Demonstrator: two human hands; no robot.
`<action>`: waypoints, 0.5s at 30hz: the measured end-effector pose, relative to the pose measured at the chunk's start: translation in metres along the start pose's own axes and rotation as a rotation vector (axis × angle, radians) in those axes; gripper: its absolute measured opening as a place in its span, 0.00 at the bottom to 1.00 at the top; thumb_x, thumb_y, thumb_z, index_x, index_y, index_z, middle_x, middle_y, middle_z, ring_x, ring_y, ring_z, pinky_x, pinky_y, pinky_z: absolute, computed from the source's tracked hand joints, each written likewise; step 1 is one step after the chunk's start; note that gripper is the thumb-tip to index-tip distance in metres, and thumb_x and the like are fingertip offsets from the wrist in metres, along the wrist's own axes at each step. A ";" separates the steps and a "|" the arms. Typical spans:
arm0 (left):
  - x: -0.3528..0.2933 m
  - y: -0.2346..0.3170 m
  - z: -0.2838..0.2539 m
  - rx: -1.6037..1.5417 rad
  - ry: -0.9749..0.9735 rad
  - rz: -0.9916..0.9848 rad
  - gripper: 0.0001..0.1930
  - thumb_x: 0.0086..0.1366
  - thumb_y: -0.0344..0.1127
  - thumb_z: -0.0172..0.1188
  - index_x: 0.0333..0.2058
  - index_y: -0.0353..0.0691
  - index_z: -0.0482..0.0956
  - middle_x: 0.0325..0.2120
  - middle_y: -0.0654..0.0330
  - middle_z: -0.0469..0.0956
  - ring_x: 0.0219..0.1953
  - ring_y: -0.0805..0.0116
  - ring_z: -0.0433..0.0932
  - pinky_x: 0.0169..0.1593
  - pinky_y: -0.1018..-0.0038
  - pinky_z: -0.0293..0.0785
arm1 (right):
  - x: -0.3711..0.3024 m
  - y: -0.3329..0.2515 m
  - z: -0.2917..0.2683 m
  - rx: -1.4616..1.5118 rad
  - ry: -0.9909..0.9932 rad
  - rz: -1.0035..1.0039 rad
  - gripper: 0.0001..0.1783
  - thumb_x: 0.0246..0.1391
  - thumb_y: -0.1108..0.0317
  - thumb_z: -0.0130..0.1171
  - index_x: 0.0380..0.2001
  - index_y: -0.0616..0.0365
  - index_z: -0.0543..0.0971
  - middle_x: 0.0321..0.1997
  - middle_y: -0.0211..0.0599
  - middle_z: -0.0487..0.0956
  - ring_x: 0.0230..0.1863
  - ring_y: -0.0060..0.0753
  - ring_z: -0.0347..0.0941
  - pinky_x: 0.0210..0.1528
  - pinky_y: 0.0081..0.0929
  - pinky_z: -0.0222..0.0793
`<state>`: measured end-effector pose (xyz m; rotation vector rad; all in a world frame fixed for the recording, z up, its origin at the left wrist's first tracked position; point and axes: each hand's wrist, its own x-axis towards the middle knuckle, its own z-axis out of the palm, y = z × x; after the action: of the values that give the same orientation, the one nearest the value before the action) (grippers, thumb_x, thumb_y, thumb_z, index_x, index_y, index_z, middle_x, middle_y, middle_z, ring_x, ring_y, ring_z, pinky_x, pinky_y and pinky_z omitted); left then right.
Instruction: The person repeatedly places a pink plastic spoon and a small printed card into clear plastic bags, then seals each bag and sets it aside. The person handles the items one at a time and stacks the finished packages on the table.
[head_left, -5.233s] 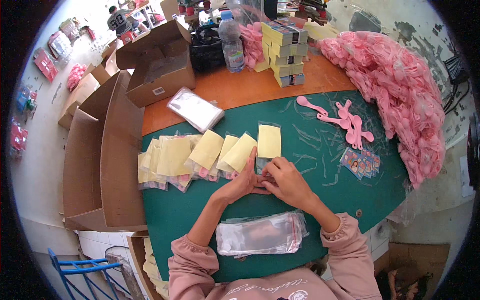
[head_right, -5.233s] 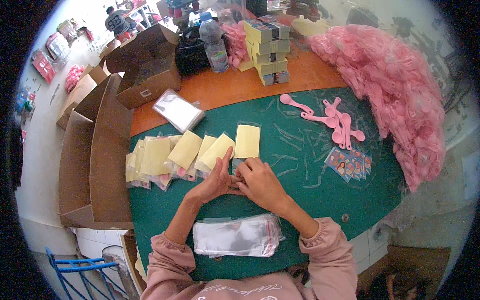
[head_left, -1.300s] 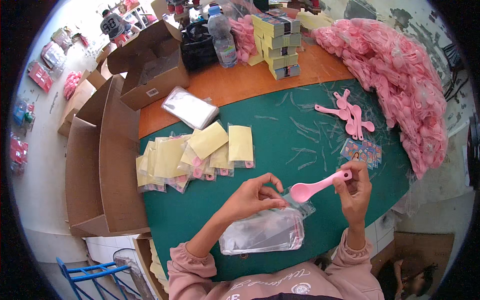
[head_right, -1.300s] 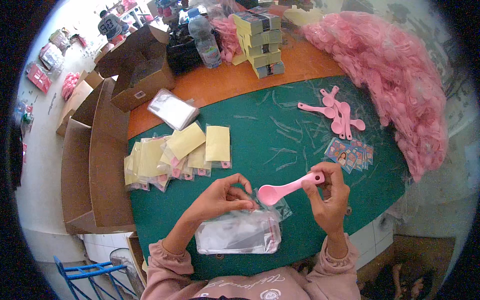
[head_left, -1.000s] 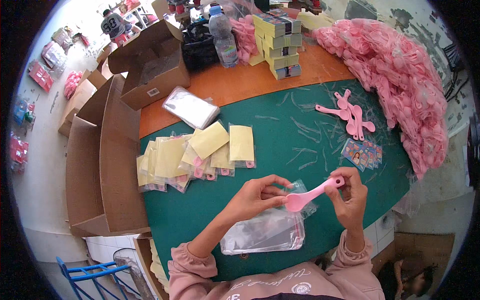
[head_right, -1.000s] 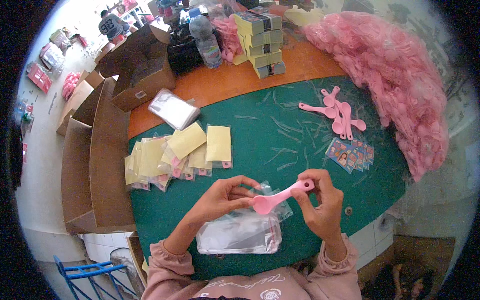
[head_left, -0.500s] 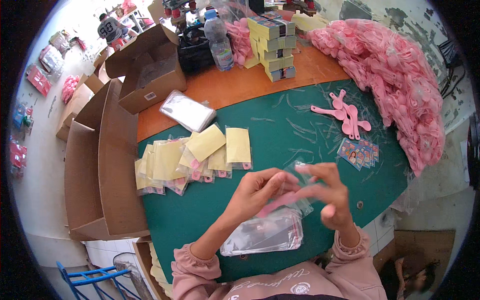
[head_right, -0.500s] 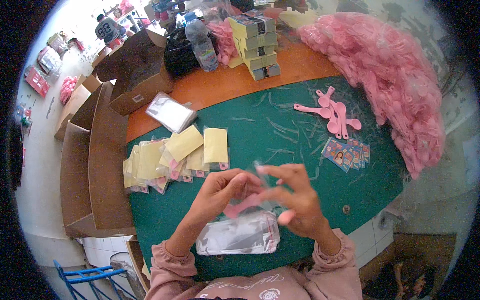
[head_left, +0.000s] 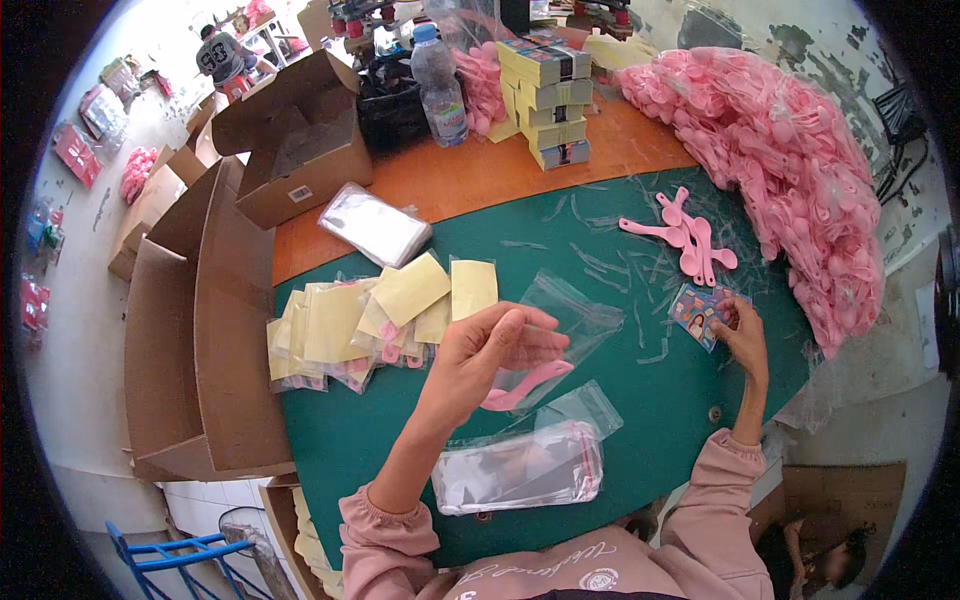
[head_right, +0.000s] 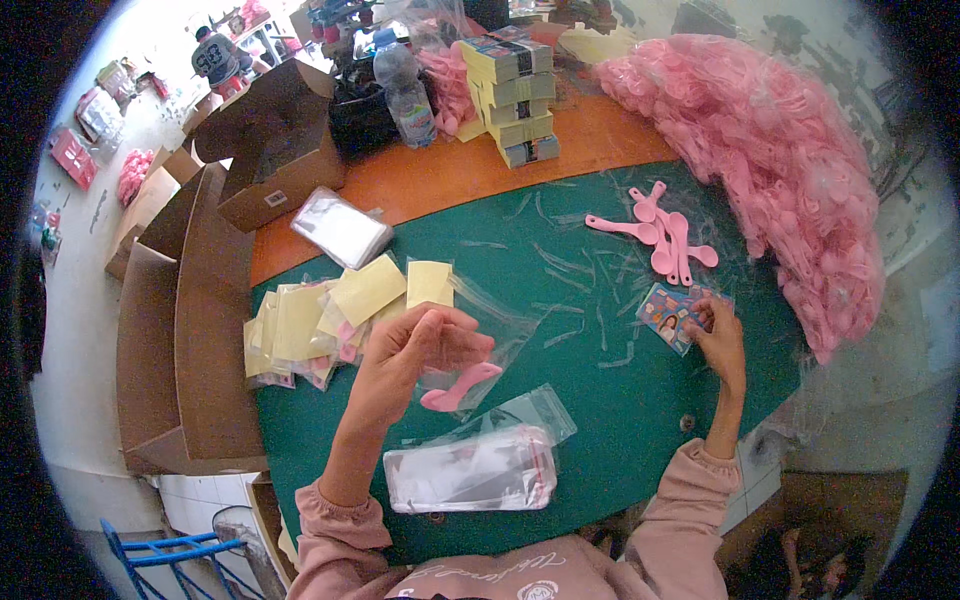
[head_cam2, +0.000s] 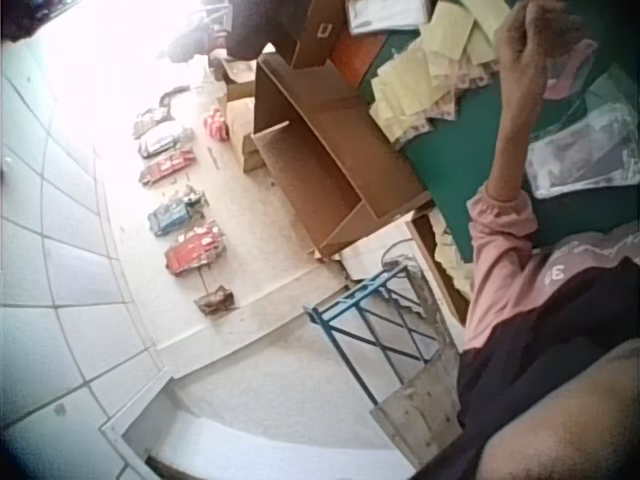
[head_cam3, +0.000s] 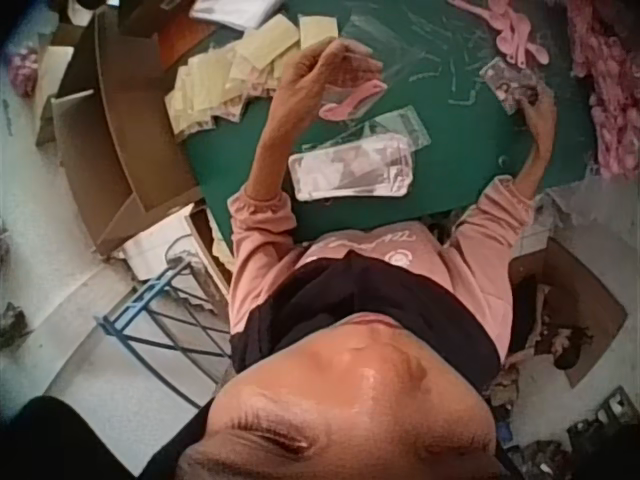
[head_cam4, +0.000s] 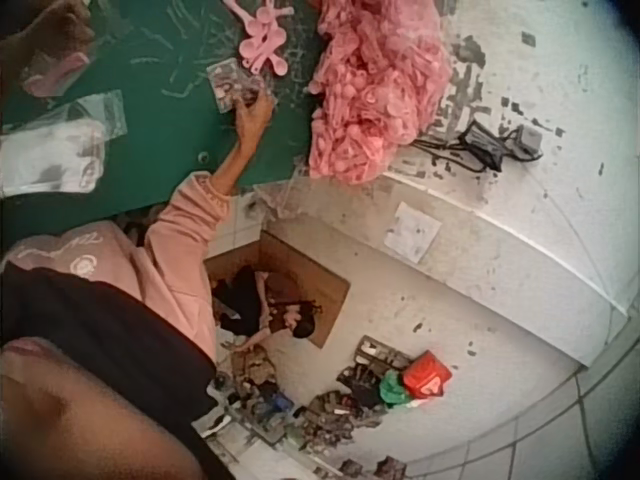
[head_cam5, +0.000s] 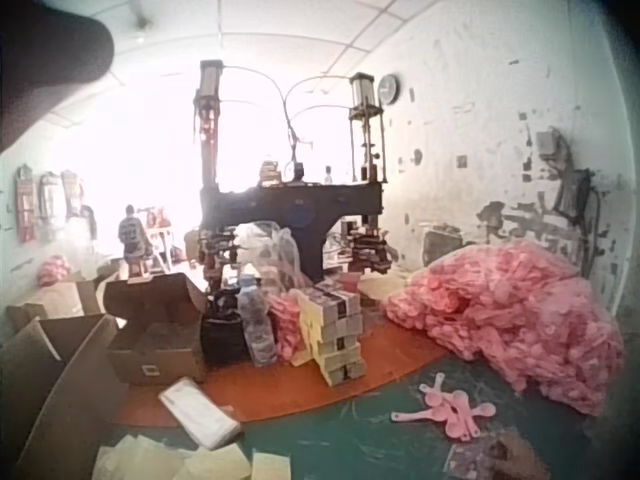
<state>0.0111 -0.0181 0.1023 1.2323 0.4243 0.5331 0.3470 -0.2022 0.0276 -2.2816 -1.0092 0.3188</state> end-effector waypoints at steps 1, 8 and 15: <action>0.000 0.000 0.000 0.042 0.002 0.004 0.17 0.67 0.40 0.38 0.37 0.31 0.71 0.32 0.51 0.77 0.34 0.65 0.78 0.38 0.74 0.75 | 0.002 0.004 -0.002 -0.001 0.001 -0.001 0.16 0.38 0.71 0.59 0.36 0.61 0.73 0.29 0.38 0.71 0.30 0.35 0.68 0.36 0.29 0.64; 0.004 0.002 0.000 0.003 -0.060 -0.052 0.15 0.67 0.36 0.40 0.38 0.31 0.72 0.32 0.53 0.77 0.35 0.69 0.77 0.40 0.76 0.74 | -0.001 -0.030 -0.051 -0.360 0.408 -0.321 0.09 0.41 0.75 0.56 0.31 0.61 0.74 0.27 0.37 0.74 0.29 0.29 0.70 0.30 0.26 0.65; 0.003 0.003 0.001 0.069 -0.104 -0.060 0.16 0.67 0.38 0.39 0.38 0.31 0.72 0.33 0.53 0.77 0.36 0.68 0.77 0.41 0.75 0.74 | 0.028 -0.087 -0.084 -0.201 0.215 -0.156 0.09 0.44 0.72 0.56 0.31 0.63 0.76 0.31 0.39 0.77 0.29 0.28 0.72 0.31 0.23 0.65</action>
<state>0.0140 -0.0162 0.1059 1.3029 0.3932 0.4040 0.3520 -0.1734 0.1481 -2.3340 -1.1402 -0.0953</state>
